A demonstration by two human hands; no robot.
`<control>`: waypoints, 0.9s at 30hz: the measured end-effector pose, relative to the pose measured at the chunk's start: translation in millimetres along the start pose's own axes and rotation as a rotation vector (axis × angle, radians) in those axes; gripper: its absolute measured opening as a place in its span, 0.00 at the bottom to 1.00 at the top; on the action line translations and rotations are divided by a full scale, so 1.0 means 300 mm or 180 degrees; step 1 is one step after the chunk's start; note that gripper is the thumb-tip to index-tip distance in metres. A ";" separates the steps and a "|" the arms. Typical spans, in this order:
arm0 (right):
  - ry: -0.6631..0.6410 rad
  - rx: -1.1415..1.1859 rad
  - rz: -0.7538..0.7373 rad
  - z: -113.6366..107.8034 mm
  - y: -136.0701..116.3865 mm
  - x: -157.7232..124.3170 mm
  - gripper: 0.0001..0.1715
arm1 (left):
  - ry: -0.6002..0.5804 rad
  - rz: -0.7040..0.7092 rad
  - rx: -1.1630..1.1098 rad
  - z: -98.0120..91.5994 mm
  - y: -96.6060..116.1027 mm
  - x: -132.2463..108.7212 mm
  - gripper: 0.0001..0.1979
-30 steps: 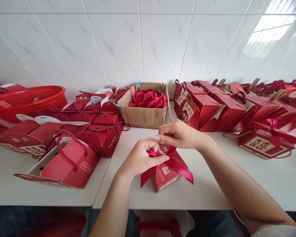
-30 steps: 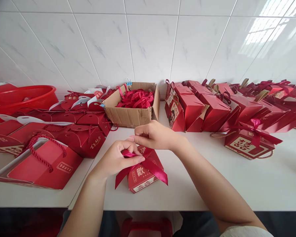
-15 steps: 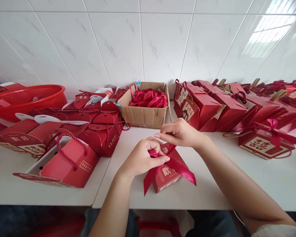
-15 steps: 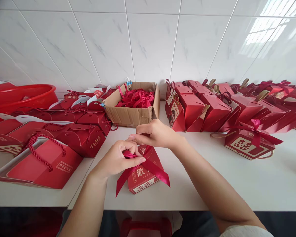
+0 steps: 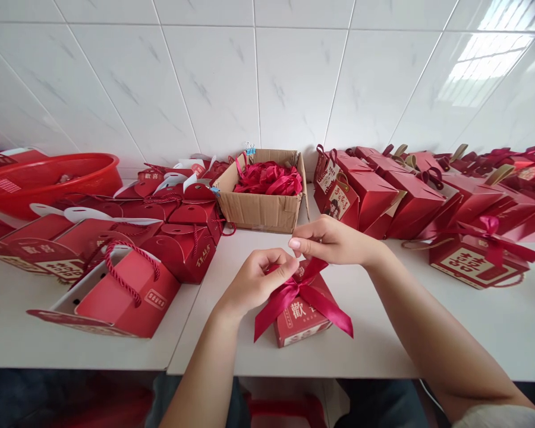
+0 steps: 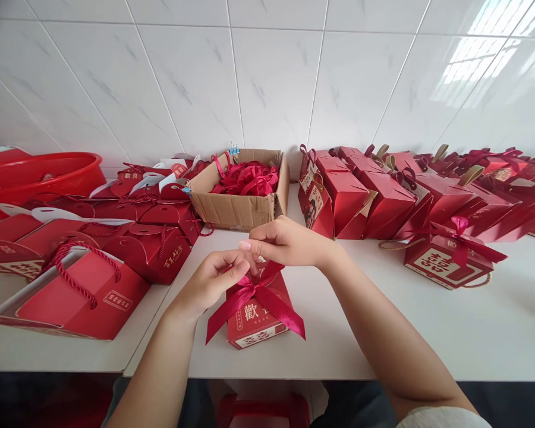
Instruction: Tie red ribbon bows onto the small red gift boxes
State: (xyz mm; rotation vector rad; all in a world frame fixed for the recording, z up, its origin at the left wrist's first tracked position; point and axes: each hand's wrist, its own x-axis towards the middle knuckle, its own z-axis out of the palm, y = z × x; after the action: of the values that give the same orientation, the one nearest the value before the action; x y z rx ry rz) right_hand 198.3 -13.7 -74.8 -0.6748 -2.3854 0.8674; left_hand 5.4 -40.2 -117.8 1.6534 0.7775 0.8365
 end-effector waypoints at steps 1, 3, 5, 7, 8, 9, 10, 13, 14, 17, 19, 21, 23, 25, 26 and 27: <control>-0.0091 0.0027 0.0058 -0.005 -0.007 -0.004 0.22 | 0.0043 0.0049 -0.0066 0.000 -0.002 0.001 0.19; -0.0308 0.0033 0.0231 -0.013 -0.020 -0.012 0.23 | 0.0132 0.0117 -0.0229 0.001 -0.007 0.004 0.21; -0.0478 -0.0053 0.0438 -0.019 -0.031 -0.017 0.23 | 0.0218 0.0046 -0.0376 0.000 -0.014 0.006 0.24; -0.0535 -0.0173 0.0577 -0.022 -0.038 -0.020 0.22 | 0.0294 -0.0068 -0.0443 -0.001 -0.020 0.007 0.25; -0.0525 -0.0209 0.0622 -0.023 -0.040 -0.020 0.22 | 0.0321 -0.0088 -0.0445 -0.001 -0.022 0.008 0.26; -0.0491 -0.0223 0.0641 -0.024 -0.041 -0.020 0.21 | 0.0343 -0.0083 -0.0427 -0.002 -0.024 0.008 0.26; -0.0446 -0.0222 0.0640 -0.024 -0.041 -0.020 0.21 | 0.0356 -0.0065 -0.0394 -0.002 -0.024 0.008 0.26; -0.0373 -0.0222 0.0603 -0.019 -0.039 -0.018 0.20 | 0.0355 -0.0039 -0.0306 -0.002 -0.023 0.006 0.26; -0.0371 -0.0234 0.0588 -0.016 -0.038 -0.018 0.20 | 0.0355 -0.0048 -0.0288 -0.002 -0.022 0.006 0.26; -0.0271 -0.0334 0.0550 -0.009 -0.036 -0.017 0.20 | 0.0396 -0.0081 -0.0234 -0.001 -0.015 0.005 0.25; -0.0062 -0.0516 0.0547 -0.013 -0.041 -0.015 0.21 | 0.0408 -0.0055 -0.0234 -0.001 -0.010 0.004 0.23; 0.0149 -0.0733 0.0552 -0.026 -0.059 -0.019 0.21 | 0.0408 -0.0017 -0.0323 -0.004 -0.009 0.004 0.22; 0.0329 -0.0868 0.0598 -0.040 -0.091 -0.040 0.20 | 0.0470 -0.0034 -0.0477 -0.009 -0.010 0.004 0.20; 0.0602 -0.0890 0.0725 -0.038 -0.132 -0.089 0.16 | 0.0581 -0.0063 -0.0634 -0.019 -0.012 0.003 0.19; 0.0833 -0.0863 0.0827 -0.022 -0.150 -0.126 0.14 | 0.0633 -0.0050 -0.0704 -0.026 -0.014 0.002 0.19; 0.1148 -0.0803 0.0909 0.007 -0.164 -0.170 0.13 | 0.0686 -0.0016 -0.0765 -0.033 -0.015 0.002 0.19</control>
State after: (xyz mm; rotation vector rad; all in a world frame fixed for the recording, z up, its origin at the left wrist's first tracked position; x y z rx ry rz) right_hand 221.5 -78.3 -57.0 -1.1858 -2.1159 0.4992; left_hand -2.9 -33.7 -120.3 1.3631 0.7942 1.0738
